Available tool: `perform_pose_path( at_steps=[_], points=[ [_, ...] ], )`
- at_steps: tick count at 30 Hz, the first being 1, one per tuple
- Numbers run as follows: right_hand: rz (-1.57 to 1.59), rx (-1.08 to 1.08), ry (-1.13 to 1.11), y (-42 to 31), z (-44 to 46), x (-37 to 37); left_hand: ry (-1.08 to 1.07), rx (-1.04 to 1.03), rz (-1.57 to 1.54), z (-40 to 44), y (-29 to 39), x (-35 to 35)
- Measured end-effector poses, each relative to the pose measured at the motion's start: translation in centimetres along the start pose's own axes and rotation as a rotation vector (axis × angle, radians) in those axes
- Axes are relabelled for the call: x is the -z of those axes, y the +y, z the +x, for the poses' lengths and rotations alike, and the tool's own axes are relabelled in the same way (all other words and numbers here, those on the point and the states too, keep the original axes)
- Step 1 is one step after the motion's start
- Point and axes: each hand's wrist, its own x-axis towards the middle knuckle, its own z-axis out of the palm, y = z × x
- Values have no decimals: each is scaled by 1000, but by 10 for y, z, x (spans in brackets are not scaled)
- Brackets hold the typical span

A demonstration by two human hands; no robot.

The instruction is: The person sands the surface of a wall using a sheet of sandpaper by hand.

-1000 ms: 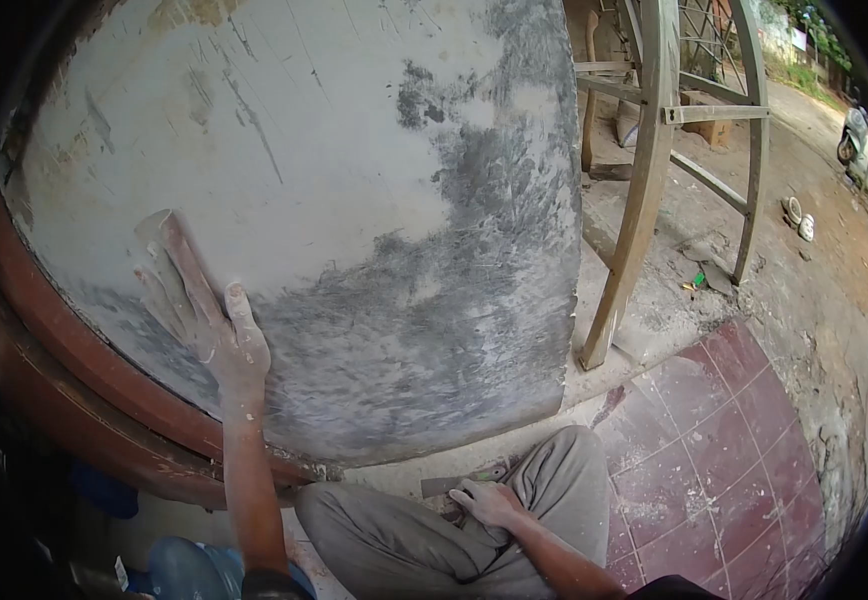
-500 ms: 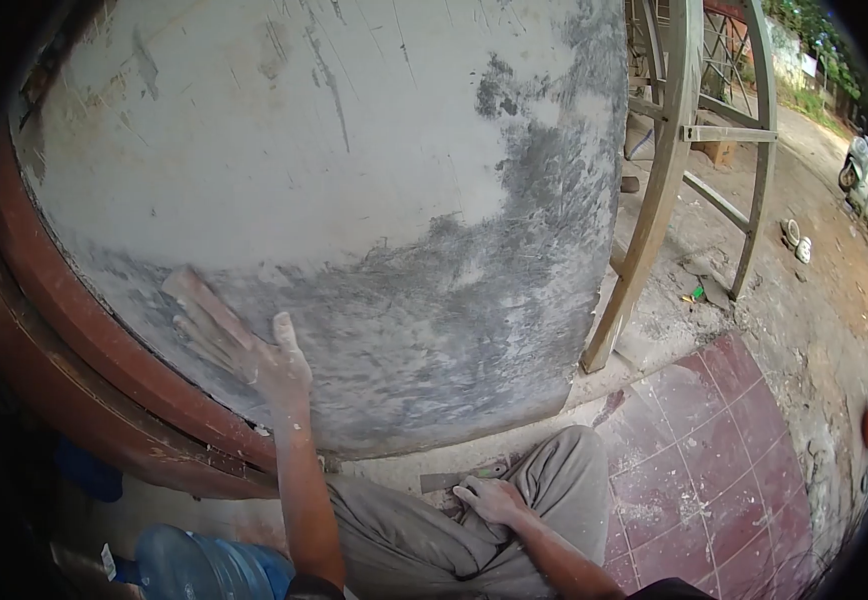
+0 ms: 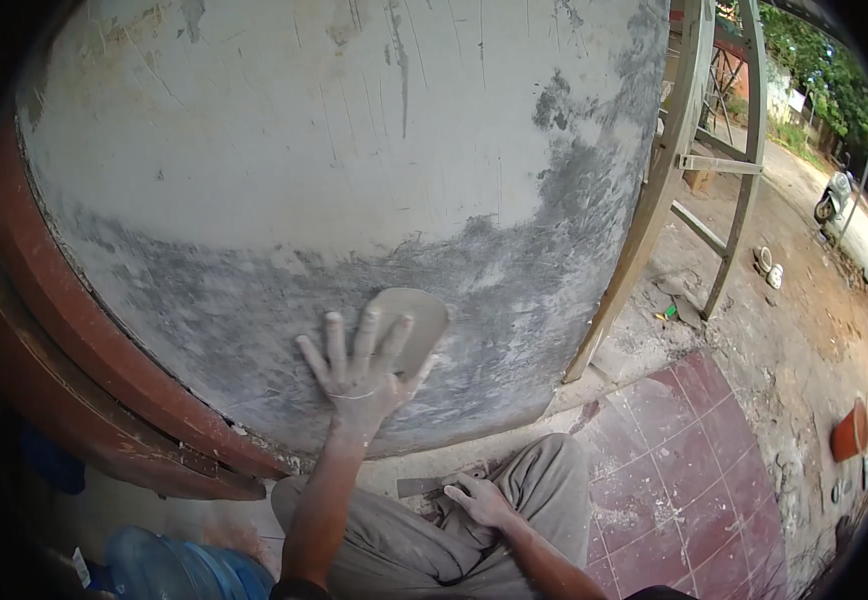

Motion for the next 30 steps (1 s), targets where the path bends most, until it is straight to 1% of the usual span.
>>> perform_pose_path(
  at_steps=[1, 3, 4, 6, 7, 8, 9, 10, 11, 13, 14, 15, 16, 17, 18, 19, 20, 21, 22, 23, 24, 25, 27, 28, 29, 30],
  points=[
    [-8, -10, 4, 6, 1, 1, 57, 93, 7, 1, -18, 1],
    [296, -132, 28, 14, 4, -2, 48, 375, 121, 5, -51, 20],
    [347, -115, 41, 17, 6, -5, 43, 379, 120, 4, -60, 28],
    [314, -122, 19, 17, 8, -10, 127, 699, -76, -2, -77, 39],
    [283, -125, 0, 14, 11, -10, 131, 713, -65, -13, -79, 38],
    [268, -123, -11, 11, 11, -13, 49, 649, -15, -34, -77, 33],
    [116, -115, 72, 4, 11, -17, -31, 584, 30, -56, -73, 27],
    [-35, -109, 156, -4, 8, -22, -103, 485, 4, -77, -66, 24],
    [-50, -112, 151, -17, 4, -23, -176, 386, -28, -99, -56, 21],
    [77, -33, 282, -46, -2, -26, -328, 276, -216, -143, -24, 21],
    [64, -42, 278, -49, -3, -31, -446, 215, -328, -162, -5, 23],
    [75, 0, 357, -52, -3, -34, -557, 152, -440, -172, 11, 26],
    [83, 47, 437, -56, -1, -33, -550, 168, -448, -175, 24, 30],
    [63, 46, 434, -60, 3, -29, -565, 113, -540, -177, 37, 33],
    [181, 103, 520, -68, 9, -24, -580, 56, -632, -172, 44, 37],
    [304, 160, 605, -73, 10, -21, -576, 67, -643, -168, 47, 39],
    [327, 147, 584, -60, 12, -16, -522, 83, -718, -164, 45, 40],
    [318, 146, 585, -65, 13, -8, -466, 98, -791, -154, 41, 44],
    [154, 349, 683, -78, 20, 4, -358, 99, -810, -140, 34, 50],
    [-15, 555, 775, -90, 26, 17, -348, 103, -813, -142, 32, 48],
    [-111, 576, 779, -97, 29, 28, -299, 24, -851, -145, 28, 44],
    [-126, 578, 779, -116, 27, 44, -248, -52, -890, -149, 25, 41],
    [-784, 605, 383, -160, 18, 72, -225, -50, -937, -151, 20, 47],
    [-762, 665, 301, -157, 23, 78, -210, -63, -971, -152, 16, 50],
    [-777, 662, 304, -159, 23, 80, -197, -60, -979, -153, 13, 52],
    [-716, 587, 130, -162, 24, 80, -154, -52, -944, -155, 11, 54]
  ],
)
